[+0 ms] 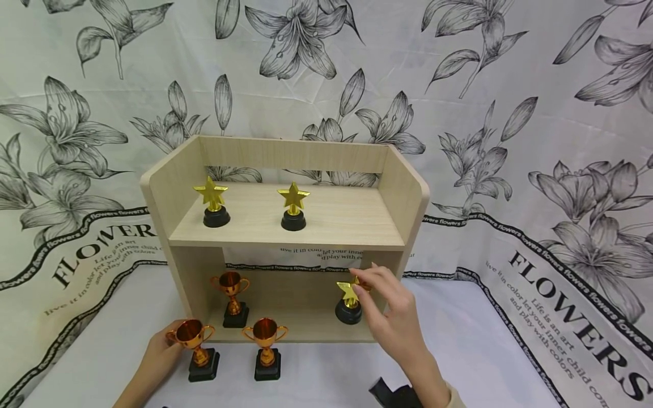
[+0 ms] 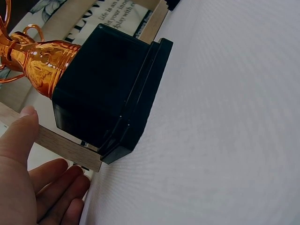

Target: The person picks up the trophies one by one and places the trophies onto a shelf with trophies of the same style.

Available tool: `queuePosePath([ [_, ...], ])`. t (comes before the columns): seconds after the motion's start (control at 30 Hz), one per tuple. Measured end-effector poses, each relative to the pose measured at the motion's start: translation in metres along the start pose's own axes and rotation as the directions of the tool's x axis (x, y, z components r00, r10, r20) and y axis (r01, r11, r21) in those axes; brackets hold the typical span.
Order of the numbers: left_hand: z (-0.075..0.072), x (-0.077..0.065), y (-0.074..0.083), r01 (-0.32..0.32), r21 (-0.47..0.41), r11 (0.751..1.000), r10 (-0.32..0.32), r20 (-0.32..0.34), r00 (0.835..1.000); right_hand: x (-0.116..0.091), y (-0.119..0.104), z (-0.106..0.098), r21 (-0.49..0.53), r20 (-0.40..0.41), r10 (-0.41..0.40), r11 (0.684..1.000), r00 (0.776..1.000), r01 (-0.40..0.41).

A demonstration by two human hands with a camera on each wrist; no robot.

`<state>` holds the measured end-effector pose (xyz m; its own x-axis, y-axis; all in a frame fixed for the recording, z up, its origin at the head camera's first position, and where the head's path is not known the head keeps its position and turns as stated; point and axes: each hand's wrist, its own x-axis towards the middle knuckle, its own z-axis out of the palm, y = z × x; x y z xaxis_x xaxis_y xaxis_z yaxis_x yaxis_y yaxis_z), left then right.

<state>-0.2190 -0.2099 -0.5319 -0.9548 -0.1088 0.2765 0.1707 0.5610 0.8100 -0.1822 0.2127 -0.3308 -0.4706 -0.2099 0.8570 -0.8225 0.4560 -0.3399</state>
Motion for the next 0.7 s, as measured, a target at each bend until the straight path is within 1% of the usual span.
queuePosePath([
  [0.37,0.000,0.001,0.001,0.011,-0.007,1.000,-0.011,0.009,1.000,0.008,-0.005,0.001,0.001,-0.022,-0.023,1.000,0.999,0.023],
  [0.53,0.000,0.000,0.001,0.012,-0.003,1.000,-0.012,0.008,1.000,0.019,-0.020,0.001,0.011,-0.039,-0.039,0.999,0.998,0.040],
  [0.7,0.000,0.000,0.000,-0.001,0.018,1.000,0.001,-0.006,1.000,0.031,-0.038,0.000,0.013,-0.054,-0.046,0.999,0.997,0.047],
])
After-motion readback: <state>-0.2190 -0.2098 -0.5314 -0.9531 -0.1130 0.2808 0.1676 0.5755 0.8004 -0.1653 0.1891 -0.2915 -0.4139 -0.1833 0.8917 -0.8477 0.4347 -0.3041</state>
